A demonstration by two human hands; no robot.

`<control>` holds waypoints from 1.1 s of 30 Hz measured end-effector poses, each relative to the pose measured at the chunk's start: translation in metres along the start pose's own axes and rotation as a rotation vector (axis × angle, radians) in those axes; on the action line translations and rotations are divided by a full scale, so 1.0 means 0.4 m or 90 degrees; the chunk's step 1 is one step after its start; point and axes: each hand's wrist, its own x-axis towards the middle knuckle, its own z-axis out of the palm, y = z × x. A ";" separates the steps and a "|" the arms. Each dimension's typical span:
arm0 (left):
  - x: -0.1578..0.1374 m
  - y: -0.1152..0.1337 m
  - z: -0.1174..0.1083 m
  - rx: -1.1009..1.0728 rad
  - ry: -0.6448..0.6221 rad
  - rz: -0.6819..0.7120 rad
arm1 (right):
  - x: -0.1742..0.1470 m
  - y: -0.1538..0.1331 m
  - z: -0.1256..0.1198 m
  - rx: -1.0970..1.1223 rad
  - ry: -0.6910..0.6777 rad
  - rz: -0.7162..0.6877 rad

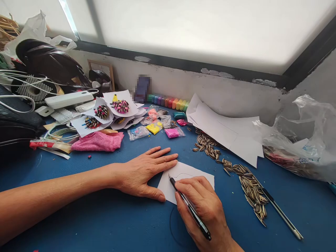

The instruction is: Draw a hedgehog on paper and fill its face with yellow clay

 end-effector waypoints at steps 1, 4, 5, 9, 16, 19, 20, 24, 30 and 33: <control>0.000 0.000 0.000 0.001 0.000 0.000 | 0.000 0.000 -0.001 0.001 -0.001 -0.001; 0.000 0.000 0.000 0.003 -0.002 -0.001 | -0.001 -0.002 -0.003 0.006 -0.010 0.000; 0.000 0.000 0.000 0.003 -0.003 -0.001 | -0.001 -0.003 -0.005 0.008 -0.014 0.000; -0.001 0.000 0.000 -0.001 -0.006 -0.001 | -0.001 -0.006 -0.011 0.021 -0.020 0.004; 0.001 -0.002 0.002 0.001 -0.010 -0.003 | 0.002 -0.013 -0.013 0.016 0.006 0.029; 0.001 -0.002 0.001 0.001 -0.008 -0.002 | 0.007 -0.019 -0.018 0.008 0.046 0.080; 0.001 -0.001 0.000 0.000 -0.008 -0.001 | 0.009 -0.021 -0.022 0.007 0.054 0.110; -0.001 0.000 -0.003 -0.003 -0.008 0.001 | 0.020 -0.027 -0.038 0.019 0.052 0.249; -0.002 0.001 -0.003 -0.005 -0.003 0.003 | 0.043 -0.035 -0.043 0.024 0.096 0.274; -0.001 0.001 -0.003 -0.003 -0.004 0.003 | 0.046 -0.033 -0.033 0.053 0.097 0.288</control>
